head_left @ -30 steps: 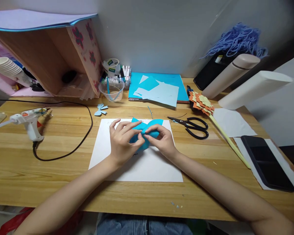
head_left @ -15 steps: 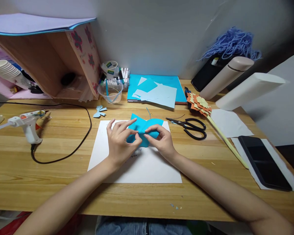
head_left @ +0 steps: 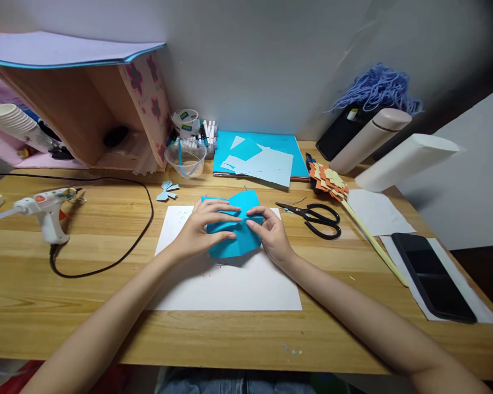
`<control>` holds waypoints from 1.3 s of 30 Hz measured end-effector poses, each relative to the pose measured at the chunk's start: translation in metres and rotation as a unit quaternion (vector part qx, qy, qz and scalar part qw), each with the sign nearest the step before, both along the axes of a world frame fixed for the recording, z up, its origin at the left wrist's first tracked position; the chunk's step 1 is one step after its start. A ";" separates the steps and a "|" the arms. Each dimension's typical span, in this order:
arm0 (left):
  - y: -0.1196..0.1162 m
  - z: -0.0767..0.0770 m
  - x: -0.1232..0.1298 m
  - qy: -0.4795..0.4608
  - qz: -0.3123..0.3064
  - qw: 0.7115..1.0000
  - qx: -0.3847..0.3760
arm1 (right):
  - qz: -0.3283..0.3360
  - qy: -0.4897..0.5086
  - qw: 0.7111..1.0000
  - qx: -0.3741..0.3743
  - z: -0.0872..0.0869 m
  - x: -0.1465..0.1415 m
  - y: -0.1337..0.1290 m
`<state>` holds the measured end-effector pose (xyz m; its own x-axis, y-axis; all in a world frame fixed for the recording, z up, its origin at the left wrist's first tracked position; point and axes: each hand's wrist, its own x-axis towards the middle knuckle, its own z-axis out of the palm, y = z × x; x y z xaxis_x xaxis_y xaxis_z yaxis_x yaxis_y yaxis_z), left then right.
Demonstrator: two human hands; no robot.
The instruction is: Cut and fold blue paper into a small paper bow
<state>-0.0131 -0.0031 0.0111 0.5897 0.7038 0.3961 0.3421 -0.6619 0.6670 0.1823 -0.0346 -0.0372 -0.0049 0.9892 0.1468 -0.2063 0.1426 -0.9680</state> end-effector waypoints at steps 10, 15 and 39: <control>0.001 0.008 -0.004 0.078 -0.053 0.992 0.078 | 0.056 0.011 0.996 -0.076 0.004 0.001 -0.002; 0.004 0.011 -0.007 0.094 -0.072 0.991 0.058 | 0.081 0.005 0.993 -0.090 0.004 0.001 -0.002; 0.007 -0.011 -0.003 -0.149 0.055 0.889 -0.430 | 0.007 -0.020 0.999 -0.044 0.005 0.003 -0.001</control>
<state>-0.0158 0.0042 0.0003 0.4573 0.8690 -0.1891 0.0958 0.1633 0.9819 0.1848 -0.0357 -0.0325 -0.0227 0.9980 0.0591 -0.1681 0.0545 -0.9843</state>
